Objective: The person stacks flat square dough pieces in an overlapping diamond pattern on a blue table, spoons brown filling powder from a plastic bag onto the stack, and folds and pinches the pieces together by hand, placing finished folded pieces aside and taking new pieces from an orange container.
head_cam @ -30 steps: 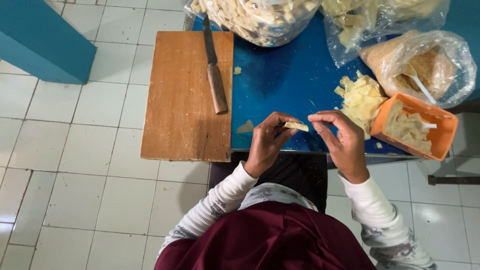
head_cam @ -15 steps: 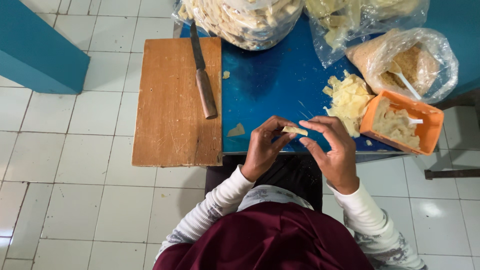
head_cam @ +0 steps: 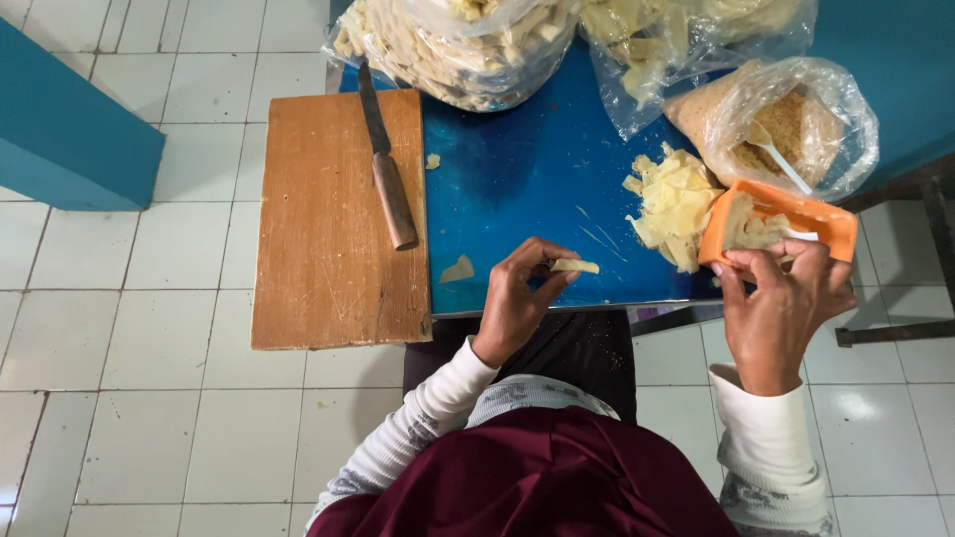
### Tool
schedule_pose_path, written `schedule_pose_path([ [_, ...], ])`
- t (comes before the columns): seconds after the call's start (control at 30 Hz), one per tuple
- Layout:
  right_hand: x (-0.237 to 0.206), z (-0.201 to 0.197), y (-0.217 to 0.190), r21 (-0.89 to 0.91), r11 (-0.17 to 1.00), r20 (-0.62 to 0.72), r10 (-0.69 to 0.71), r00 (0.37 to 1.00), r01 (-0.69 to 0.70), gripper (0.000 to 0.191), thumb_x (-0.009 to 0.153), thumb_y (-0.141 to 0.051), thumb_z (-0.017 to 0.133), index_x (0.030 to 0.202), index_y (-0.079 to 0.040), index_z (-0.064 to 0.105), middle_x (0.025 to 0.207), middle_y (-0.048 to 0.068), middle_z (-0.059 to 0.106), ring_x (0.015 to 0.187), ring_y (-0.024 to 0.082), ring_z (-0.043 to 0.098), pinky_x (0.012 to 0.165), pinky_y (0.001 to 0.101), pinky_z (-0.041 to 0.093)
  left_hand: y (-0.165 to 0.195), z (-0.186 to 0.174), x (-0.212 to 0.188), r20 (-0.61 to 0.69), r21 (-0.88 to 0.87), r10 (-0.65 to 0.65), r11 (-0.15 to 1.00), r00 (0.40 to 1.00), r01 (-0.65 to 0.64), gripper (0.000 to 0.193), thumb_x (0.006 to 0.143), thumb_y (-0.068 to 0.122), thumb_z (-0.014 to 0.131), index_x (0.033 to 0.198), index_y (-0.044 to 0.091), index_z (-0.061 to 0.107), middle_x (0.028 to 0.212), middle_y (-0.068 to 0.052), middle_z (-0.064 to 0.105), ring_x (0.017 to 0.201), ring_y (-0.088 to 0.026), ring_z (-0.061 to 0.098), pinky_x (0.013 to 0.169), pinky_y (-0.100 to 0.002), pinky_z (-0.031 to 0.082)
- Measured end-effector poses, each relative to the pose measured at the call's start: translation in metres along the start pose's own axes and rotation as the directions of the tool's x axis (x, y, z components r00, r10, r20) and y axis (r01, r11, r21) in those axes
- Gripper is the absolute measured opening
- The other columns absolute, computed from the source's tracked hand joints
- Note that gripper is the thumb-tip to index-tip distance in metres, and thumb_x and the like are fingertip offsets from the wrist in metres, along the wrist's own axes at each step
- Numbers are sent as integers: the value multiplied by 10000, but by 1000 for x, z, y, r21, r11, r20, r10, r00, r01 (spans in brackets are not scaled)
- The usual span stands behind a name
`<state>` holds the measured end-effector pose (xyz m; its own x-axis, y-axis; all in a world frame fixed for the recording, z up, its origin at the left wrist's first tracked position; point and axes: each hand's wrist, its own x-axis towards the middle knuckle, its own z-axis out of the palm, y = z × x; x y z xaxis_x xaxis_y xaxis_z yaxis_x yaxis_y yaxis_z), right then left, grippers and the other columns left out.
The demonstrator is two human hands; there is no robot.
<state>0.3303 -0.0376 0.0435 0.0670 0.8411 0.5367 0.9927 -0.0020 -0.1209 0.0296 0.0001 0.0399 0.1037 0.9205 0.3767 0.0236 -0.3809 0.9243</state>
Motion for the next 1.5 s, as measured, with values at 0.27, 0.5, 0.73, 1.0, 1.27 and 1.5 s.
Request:
schedule_pose_path([
  [0.27, -9, -5, 10, -78, 996, -59, 48, 997, -52, 303, 881, -392, 935, 1018, -258, 700, 1219, 16, 447, 1293, 276, 388, 1048, 478, 274, 1, -3, -2, -7, 34, 18, 999, 1000, -18, 164, 900, 14, 778, 1047, 50, 717, 1047, -63, 732, 883, -134, 717, 737, -264, 603],
  [0.5, -12, -10, 0, -130, 988, -64, 78, 995, -86, 251, 850, -375, 870, 996, -269, 695, 1242, -2, 444, 1279, 243, 392, 1047, 452, 272, 3, -1, -2, 7, 4, 23, 1000, 1000, -23, 156, 906, 16, 770, 1048, 42, 713, 1062, -68, 728, 890, -137, 715, 735, -262, 599],
  [0.73, -16, -16, -4, -78, 993, -130, 81, 988, -91, 245, 916, -365, 863, 1038, -229, 700, 1254, 40, 422, 1266, 280, 374, 1039, 466, 255, 3, -1, -2, 2, 9, 31, 999, 1000, -31, 145, 908, 27, 777, 1039, 44, 717, 1060, -68, 733, 871, -135, 709, 722, -263, 589],
  [1.0, -3, -28, -49, 387, 921, -25, -24, 999, 32, 201, 990, -332, 815, 1147, -212, 777, 1149, 18, 425, 1158, 238, 423, 1087, 396, 327, 6, 1, 0, -12, 34, 33, 999, 999, -33, 129, 917, 60, 780, 1026, 47, 712, 1047, -56, 732, 859, -138, 708, 724, -269, 585],
  [1.27, 19, -36, -133, 729, 677, 80, -229, 970, 100, 329, 917, -170, 755, 1242, -222, 757, 1071, 33, 441, 1021, 203, 413, 960, 340, 374, 17, -4, -5, -45, 43, 31, 999, 998, -29, 163, 902, 66, 797, 1016, 28, 688, 1006, -67, 709, 836, -162, 653, 737, -288, 531],
  [1.5, 19, -26, -142, 535, 807, -73, -253, 965, 252, 314, 884, -137, 819, 1179, -239, 781, 1049, 21, 488, 1064, 244, 426, 998, 409, 344, 21, -6, -6, -37, 8, 55, 998, 998, -54, 162, 914, 71, 787, 1038, 34, 690, 1025, -64, 712, 890, -178, 661, 780, -296, 518],
])
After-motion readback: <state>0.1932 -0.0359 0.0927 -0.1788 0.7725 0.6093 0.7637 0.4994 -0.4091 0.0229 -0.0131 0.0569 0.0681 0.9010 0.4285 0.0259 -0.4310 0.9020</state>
